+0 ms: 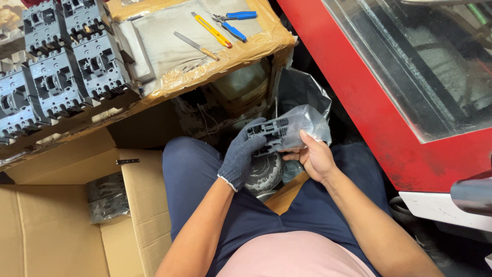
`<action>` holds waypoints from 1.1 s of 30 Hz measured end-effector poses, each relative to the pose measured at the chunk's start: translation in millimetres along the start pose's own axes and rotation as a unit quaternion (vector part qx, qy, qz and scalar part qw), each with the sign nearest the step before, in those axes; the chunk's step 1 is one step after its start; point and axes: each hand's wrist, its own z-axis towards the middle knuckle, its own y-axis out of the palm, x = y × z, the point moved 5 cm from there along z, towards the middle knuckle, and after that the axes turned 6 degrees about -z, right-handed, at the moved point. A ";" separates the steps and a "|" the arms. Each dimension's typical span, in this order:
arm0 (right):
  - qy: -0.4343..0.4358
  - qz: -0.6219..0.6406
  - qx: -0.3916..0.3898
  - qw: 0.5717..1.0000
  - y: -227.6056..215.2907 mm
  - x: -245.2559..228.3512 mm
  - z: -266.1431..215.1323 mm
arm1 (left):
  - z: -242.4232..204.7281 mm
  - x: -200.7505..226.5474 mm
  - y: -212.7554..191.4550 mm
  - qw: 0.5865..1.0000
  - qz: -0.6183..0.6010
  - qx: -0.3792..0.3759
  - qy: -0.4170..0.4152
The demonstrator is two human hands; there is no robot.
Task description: The person retrieves a gray electrical component from a machine, then uses a file and a yellow utility knife to scrape and clean its surfaces. After cleaning, the person places the component into a plastic bag and puts it into a cardboard box. This process is repeated for multiple components.
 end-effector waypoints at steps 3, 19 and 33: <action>0.007 0.012 -0.070 0.997 4.7 -5.0 -3.0 | -10.1 6.6 14.0 0.998 -0.025 -0.059 -0.027; -0.108 -0.352 0.158 0.916 -13.9 0.8 -12.8 | 1.0 2.6 -3.2 0.997 -0.037 -0.027 0.056; -0.307 -0.514 0.188 0.779 28.4 -31.1 -16.4 | 2.9 -19.3 1.7 0.982 0.170 -0.006 0.086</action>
